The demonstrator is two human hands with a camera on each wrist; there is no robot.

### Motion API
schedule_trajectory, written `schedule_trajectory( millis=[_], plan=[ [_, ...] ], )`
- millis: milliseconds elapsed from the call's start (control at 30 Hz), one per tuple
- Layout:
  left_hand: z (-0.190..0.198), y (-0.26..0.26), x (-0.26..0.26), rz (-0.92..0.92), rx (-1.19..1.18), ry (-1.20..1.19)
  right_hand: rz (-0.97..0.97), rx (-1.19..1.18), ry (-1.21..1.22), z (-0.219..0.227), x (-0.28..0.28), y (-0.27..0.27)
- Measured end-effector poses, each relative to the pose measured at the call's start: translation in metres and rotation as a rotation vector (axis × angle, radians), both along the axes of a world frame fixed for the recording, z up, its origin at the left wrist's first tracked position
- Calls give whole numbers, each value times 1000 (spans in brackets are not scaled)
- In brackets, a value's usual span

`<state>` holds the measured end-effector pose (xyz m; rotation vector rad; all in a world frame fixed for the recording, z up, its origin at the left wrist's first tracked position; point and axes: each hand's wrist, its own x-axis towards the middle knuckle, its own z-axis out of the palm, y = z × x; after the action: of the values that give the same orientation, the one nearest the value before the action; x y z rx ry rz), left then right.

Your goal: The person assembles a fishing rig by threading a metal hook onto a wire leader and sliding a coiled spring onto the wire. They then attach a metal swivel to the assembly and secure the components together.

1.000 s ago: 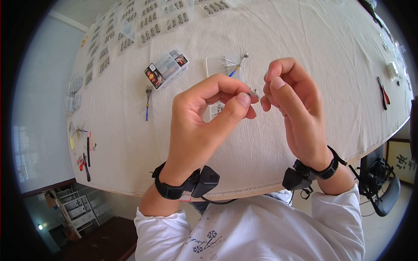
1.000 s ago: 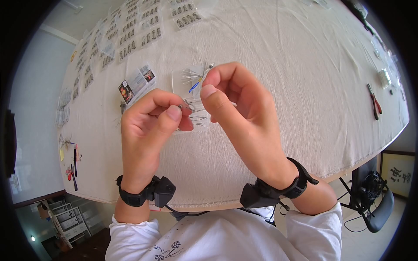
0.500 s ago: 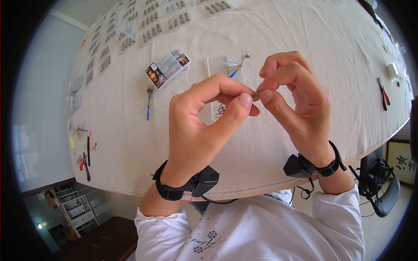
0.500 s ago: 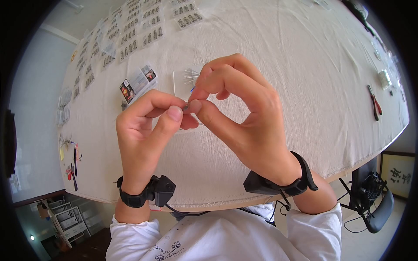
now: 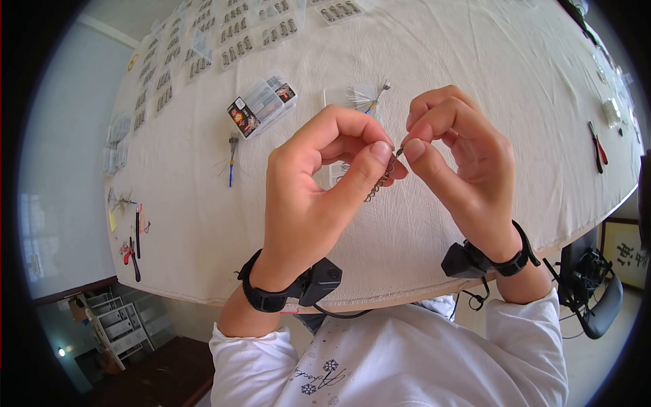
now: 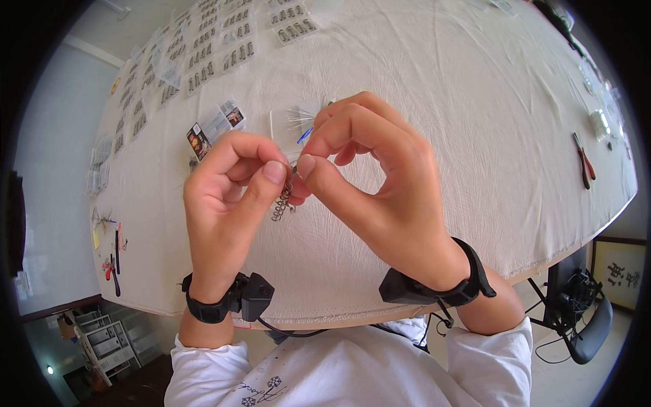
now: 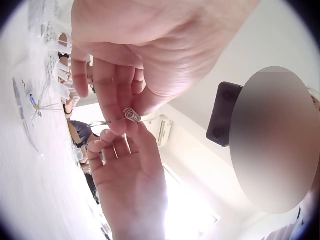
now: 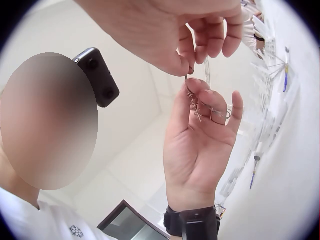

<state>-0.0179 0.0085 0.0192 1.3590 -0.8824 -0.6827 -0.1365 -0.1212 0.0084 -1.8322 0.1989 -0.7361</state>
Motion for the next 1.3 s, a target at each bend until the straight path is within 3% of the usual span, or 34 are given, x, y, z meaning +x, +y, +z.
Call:
schedule_trajectory(
  millis=[133,333,533,833,1300],
  plan=[
    [-4,-1,1,-51,-48,57,33,22,-6,-1,0,-1],
    [-6,0,7,-53,11,-177,22,-2,23,1,-2,0],
    [-6,-2,4,-53,-7,29,30,116,-19,-3,0,0],
    [-8,-1,8,-98,16,-32,49,124,-38,-2,0,1],
    [-7,-1,5,-174,5,161,92,220,-53,-3,1,1]
  ],
)
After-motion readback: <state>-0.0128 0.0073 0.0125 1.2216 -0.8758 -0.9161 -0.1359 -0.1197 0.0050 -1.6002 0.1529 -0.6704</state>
